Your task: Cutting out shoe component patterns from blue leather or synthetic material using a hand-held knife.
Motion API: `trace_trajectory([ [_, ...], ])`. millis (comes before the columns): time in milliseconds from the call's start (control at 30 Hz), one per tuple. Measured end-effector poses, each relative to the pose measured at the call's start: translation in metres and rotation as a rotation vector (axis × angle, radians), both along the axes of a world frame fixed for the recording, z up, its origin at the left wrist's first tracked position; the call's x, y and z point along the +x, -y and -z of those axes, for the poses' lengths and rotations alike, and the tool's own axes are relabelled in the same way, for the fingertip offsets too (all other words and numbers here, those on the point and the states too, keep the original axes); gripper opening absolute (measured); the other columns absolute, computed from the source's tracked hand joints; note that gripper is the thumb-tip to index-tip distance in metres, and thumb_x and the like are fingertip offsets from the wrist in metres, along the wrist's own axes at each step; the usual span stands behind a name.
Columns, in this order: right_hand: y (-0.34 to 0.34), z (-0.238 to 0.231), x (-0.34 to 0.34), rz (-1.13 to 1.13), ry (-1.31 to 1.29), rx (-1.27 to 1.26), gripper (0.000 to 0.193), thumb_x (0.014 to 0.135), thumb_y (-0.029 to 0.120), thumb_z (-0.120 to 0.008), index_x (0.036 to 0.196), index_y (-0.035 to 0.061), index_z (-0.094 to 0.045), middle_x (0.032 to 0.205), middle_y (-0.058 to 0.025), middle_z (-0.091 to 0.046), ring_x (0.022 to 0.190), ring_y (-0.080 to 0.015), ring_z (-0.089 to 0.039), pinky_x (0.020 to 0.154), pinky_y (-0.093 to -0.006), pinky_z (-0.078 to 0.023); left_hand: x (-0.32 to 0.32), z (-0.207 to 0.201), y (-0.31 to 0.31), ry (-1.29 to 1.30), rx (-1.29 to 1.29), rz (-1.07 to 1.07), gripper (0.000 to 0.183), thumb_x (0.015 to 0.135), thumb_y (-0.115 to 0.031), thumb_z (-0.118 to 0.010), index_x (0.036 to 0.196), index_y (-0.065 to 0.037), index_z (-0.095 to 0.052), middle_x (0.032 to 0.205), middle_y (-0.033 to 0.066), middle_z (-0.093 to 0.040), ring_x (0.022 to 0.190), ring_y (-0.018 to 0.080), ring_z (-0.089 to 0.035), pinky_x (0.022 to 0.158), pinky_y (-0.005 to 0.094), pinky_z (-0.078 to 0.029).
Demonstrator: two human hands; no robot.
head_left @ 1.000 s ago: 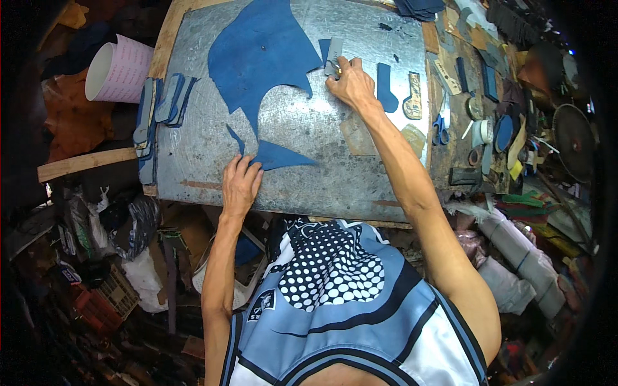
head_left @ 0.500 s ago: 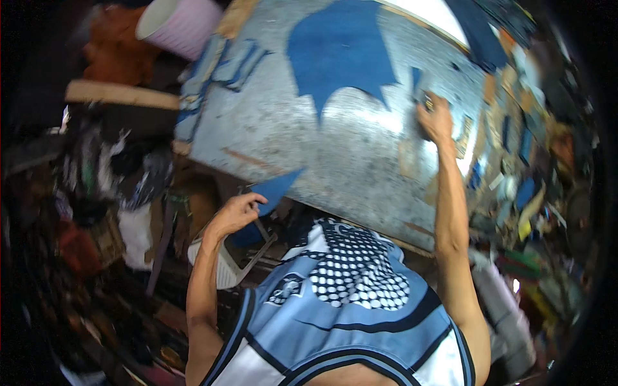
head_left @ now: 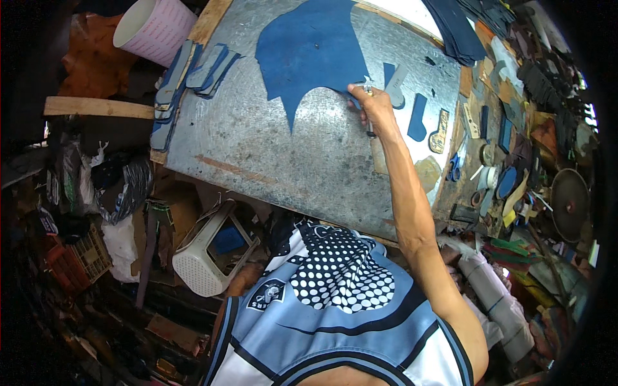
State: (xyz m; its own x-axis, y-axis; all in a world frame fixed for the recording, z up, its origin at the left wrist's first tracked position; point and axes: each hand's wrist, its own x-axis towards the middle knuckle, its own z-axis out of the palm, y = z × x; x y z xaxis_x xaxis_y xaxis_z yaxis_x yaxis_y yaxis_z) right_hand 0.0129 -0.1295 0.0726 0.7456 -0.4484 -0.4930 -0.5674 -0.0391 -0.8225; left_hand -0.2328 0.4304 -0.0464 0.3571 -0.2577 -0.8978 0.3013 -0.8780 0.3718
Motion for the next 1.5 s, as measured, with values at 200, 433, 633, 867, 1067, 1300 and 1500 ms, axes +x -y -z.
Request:
trace_trajectory([
  [200, -0.02, 0.029, -0.014, 0.116, 0.09, 0.441, 0.011, 0.09, 0.013, -0.062, 0.096, 0.0052, -0.057, 0.07, -0.0043, -0.063, 0.051, -0.0106, -0.052, 0.042, -0.0272, -0.042, -0.022, 0.0, -0.002, 0.084, 0.095, 0.094, 0.02, 0.083, -0.015, -0.064, 0.099, -0.006, -0.072, 0.09, 0.0198, -0.07, 0.084, 0.0295, -0.069, 0.075, 0.0414, -0.054],
  [433, -0.057, 0.005, -0.138, -0.108, -0.129, 0.372, 0.023, 0.09, 0.018, -0.063, 0.1, -0.0024, -0.062, 0.069, -0.005, -0.06, 0.052, -0.0124, -0.054, 0.046, -0.0274, -0.041, -0.045, 0.016, -0.005, 0.112, 0.191, 0.218, 0.02, 0.083, -0.017, -0.065, 0.098, -0.005, -0.072, 0.093, 0.0207, -0.071, 0.086, 0.0318, -0.069, 0.077, 0.043, -0.054],
  [633, -0.04, 0.004, -0.178, -0.174, -0.187, -0.118, 0.033, 0.09, 0.026, -0.066, 0.102, -0.0049, -0.066, 0.072, -0.0158, -0.067, 0.062, -0.023, -0.063, 0.058, -0.0363, -0.047, -0.007, 0.02, 0.04, 0.13, 0.118, 0.374, 0.02, 0.083, -0.018, -0.066, 0.098, -0.005, -0.073, 0.095, 0.0214, -0.071, 0.088, 0.0335, -0.069, 0.079, 0.0442, -0.054],
  [867, 0.039, 0.021, -0.092, -0.099, 0.039, -0.971, 0.04, 0.088, 0.037, -0.067, 0.102, -0.0002, -0.069, 0.1, -0.0271, -0.066, 0.094, -0.0427, -0.066, 0.077, -0.0501, -0.052, 0.191, -0.113, 0.124, 0.588, -0.067, -0.285, 0.031, 0.098, -0.03, -0.061, 0.104, -0.001, -0.07, 0.083, 0.0119, -0.072, 0.068, 0.0162, -0.064, 0.068, 0.0305, -0.052],
  [1067, 0.106, 0.052, -0.023, -0.283, -0.308, -1.103, 0.08, 0.079, 0.07, -0.062, 0.112, -0.0023, -0.067, 0.116, -0.0294, -0.062, 0.101, -0.0434, -0.065, 0.087, -0.0481, -0.052, 0.313, -0.089, 0.256, 0.881, -0.198, -0.148, 0.059, 0.088, -0.047, -0.068, 0.123, 0.001, -0.065, 0.114, 0.0234, -0.069, 0.106, 0.0322, -0.067, 0.089, 0.0388, -0.052],
  [1300, 0.116, 0.047, -0.02, -0.189, -0.169, -0.813, 0.068, 0.076, 0.056, -0.073, 0.106, -0.0045, -0.068, 0.086, -0.0209, -0.069, 0.077, -0.0347, -0.069, 0.071, -0.0428, -0.054, 0.355, -0.064, 0.287, 0.879, -0.15, 0.077, 0.057, 0.079, -0.045, -0.077, 0.111, 0.001, -0.071, 0.096, 0.0207, -0.073, 0.086, 0.0297, -0.072, 0.078, 0.039, -0.056],
  [1500, 0.111, 0.012, -0.04, 0.106, 0.039, -0.334, 0.053, 0.076, 0.047, -0.079, 0.096, -0.0008, -0.064, 0.064, -0.0022, -0.054, 0.05, -0.0098, -0.049, 0.046, -0.0263, -0.039, 0.367, -0.056, 0.283, 0.927, -0.147, -0.034, 0.047, 0.079, -0.04, -0.078, 0.106, -0.001, -0.072, 0.088, 0.0171, -0.073, 0.079, 0.028, -0.072, 0.074, 0.0392, -0.056],
])
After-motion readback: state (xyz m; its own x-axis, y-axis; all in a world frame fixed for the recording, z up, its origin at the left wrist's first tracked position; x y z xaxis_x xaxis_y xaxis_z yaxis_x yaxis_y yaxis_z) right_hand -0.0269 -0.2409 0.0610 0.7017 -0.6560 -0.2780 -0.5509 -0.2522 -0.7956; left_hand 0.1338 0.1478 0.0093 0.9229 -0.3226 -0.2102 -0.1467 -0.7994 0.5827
